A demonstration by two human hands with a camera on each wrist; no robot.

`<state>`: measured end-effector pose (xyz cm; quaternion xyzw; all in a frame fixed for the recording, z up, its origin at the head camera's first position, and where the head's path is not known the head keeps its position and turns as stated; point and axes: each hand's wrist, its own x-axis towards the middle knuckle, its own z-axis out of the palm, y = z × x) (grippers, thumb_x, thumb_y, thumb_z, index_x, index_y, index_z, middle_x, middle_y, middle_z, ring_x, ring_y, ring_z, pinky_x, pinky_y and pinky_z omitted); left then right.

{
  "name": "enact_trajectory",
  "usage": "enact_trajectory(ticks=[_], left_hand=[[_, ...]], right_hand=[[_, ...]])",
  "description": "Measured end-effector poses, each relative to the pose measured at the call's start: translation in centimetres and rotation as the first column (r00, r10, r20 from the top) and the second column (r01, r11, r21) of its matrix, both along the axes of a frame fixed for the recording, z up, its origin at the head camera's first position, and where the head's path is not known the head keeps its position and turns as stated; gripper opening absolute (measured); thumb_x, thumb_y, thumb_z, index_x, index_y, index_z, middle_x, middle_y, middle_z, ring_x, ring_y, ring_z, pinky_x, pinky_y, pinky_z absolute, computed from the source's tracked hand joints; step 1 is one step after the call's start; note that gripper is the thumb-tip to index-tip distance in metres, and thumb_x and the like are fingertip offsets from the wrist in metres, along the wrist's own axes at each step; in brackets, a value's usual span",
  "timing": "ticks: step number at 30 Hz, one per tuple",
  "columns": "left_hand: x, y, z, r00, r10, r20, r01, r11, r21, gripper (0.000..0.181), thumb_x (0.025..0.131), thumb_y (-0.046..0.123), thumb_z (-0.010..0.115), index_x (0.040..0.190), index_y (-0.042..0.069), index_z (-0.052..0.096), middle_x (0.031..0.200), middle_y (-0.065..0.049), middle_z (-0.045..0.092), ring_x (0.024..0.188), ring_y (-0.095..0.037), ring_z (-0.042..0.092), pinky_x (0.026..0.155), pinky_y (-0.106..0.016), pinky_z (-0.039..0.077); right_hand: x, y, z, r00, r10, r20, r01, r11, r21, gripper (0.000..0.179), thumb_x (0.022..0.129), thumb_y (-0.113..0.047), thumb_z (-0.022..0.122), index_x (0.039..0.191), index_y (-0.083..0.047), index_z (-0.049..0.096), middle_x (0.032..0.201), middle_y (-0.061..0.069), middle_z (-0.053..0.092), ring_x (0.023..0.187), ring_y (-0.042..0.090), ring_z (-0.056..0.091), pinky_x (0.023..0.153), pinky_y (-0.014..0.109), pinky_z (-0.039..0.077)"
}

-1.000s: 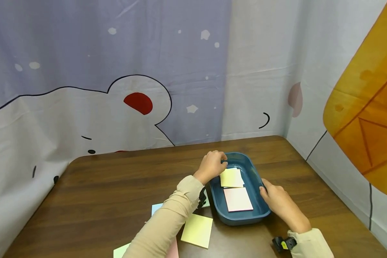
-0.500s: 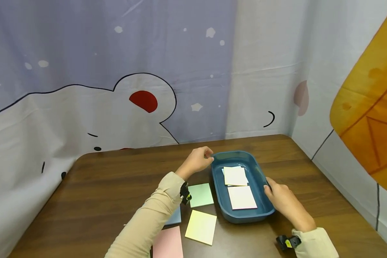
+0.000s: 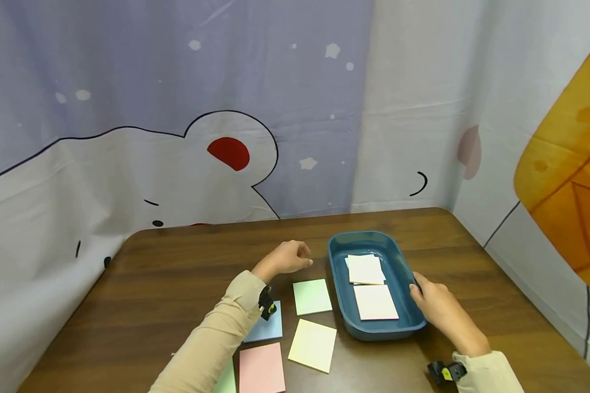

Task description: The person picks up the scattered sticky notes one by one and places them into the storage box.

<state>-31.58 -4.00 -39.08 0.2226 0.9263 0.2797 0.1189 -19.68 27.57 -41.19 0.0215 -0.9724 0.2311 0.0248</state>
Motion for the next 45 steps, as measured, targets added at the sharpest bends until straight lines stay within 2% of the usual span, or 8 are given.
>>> enact_trajectory(ticks=[7, 9, 15, 22, 27, 32, 38, 45], left_hand=[[0.8, -1.0, -1.2, 0.995, -0.078, 0.065, 0.081, 0.996, -0.046, 0.042, 0.085, 0.027, 0.073, 0.116, 0.002, 0.062, 0.089, -0.005, 0.059, 0.078, -0.016, 0.053, 0.069, -0.032, 0.045], [1.0, -1.1, -1.3, 0.994, -0.067, 0.088, 0.071, 0.996, -0.049, 0.046, 0.083, 0.026, 0.075, 0.119, 0.001, 0.061, 0.093, -0.008, 0.061, 0.082, -0.018, 0.054, 0.072, -0.033, 0.046], [1.3, -1.4, -2.1, 0.996, -0.046, 0.075, 0.052, 0.995, -0.081, 0.052, 0.078, 0.028, 0.08, 0.12, 0.003, 0.061, 0.11, -0.012, 0.064, 0.1, -0.023, 0.059, 0.085, -0.038, 0.05], [1.7, -0.9, -2.1, 0.998, -0.029, 0.056, 0.036, 0.99, -0.136, 0.054, 0.07, 0.027, 0.086, 0.114, 0.005, 0.063, 0.11, -0.01, 0.063, 0.099, -0.024, 0.058, 0.088, -0.041, 0.049], [1.9, -0.4, -2.3, 1.0, 0.001, -0.003, -0.001, 0.975, -0.22, 0.054, 0.066, 0.031, 0.089, 0.11, 0.012, 0.064, 0.112, -0.007, 0.062, 0.107, -0.027, 0.057, 0.097, -0.05, 0.04], [1.8, -0.1, -2.3, 1.0, 0.015, -0.003, -0.015, 0.971, -0.238, 0.053, 0.066, 0.028, 0.089, 0.108, 0.012, 0.062, 0.111, -0.006, 0.066, 0.11, -0.028, 0.057, 0.1, -0.051, 0.036], [1.8, 0.1, -2.3, 1.0, 0.02, 0.004, -0.019, 0.969, -0.247, 0.045, 0.065, 0.027, 0.089, 0.097, 0.011, 0.063, 0.101, -0.002, 0.066, 0.096, -0.022, 0.059, 0.092, -0.046, 0.037], [1.7, 0.1, -2.4, 0.999, 0.042, 0.017, -0.036, 0.961, -0.276, 0.039, 0.066, 0.029, 0.089, 0.089, 0.011, 0.062, 0.087, 0.004, 0.062, 0.08, -0.015, 0.053, 0.083, -0.04, 0.034]], right_hand=[[0.0, 0.2, -0.2, 1.0, 0.006, -0.011, -0.006, 1.0, 0.004, 0.046, 0.098, -0.012, 0.044, 0.132, 0.017, 0.041, 0.121, 0.042, 0.052, 0.105, 0.054, 0.057, 0.086, 0.062, 0.046], [0.0, 0.2, -0.2, 1.0, 0.007, -0.01, -0.007, 1.0, 0.005, 0.046, 0.098, -0.012, 0.044, 0.132, 0.018, 0.041, 0.121, 0.042, 0.052, 0.105, 0.054, 0.057, 0.086, 0.062, 0.046], [-0.1, 0.1, -0.1, 1.0, 0.013, 0.001, -0.014, 1.0, 0.009, 0.046, 0.098, -0.012, 0.044, 0.133, 0.018, 0.04, 0.122, 0.042, 0.051, 0.106, 0.055, 0.056, 0.086, 0.062, 0.046], [-0.1, 0.2, -0.1, 1.0, 0.008, -0.003, -0.008, 1.0, 0.011, 0.046, 0.098, -0.013, 0.044, 0.133, 0.018, 0.04, 0.121, 0.042, 0.051, 0.106, 0.055, 0.056, 0.086, 0.062, 0.045], [-0.1, 0.2, -0.2, 1.0, 0.01, -0.018, -0.01, 1.0, 0.009, 0.046, 0.097, -0.012, 0.044, 0.132, 0.018, 0.041, 0.12, 0.042, 0.052, 0.105, 0.054, 0.056, 0.086, 0.062, 0.046], [-0.1, 0.2, -0.2, 1.0, 0.007, -0.018, -0.007, 1.0, 0.004, 0.045, 0.098, -0.012, 0.045, 0.132, 0.017, 0.041, 0.121, 0.041, 0.052, 0.105, 0.054, 0.057, 0.086, 0.062, 0.045], [-0.1, 0.1, -0.1, 1.0, 0.003, -0.007, -0.003, 1.0, 0.004, 0.046, 0.098, -0.012, 0.044, 0.133, 0.018, 0.04, 0.123, 0.042, 0.051, 0.106, 0.054, 0.056, 0.087, 0.062, 0.045], [-0.1, 0.1, -0.1, 1.0, 0.004, -0.016, -0.004, 1.0, 0.003, 0.045, 0.098, -0.012, 0.045, 0.132, 0.017, 0.042, 0.121, 0.041, 0.052, 0.105, 0.054, 0.057, 0.086, 0.062, 0.045]])
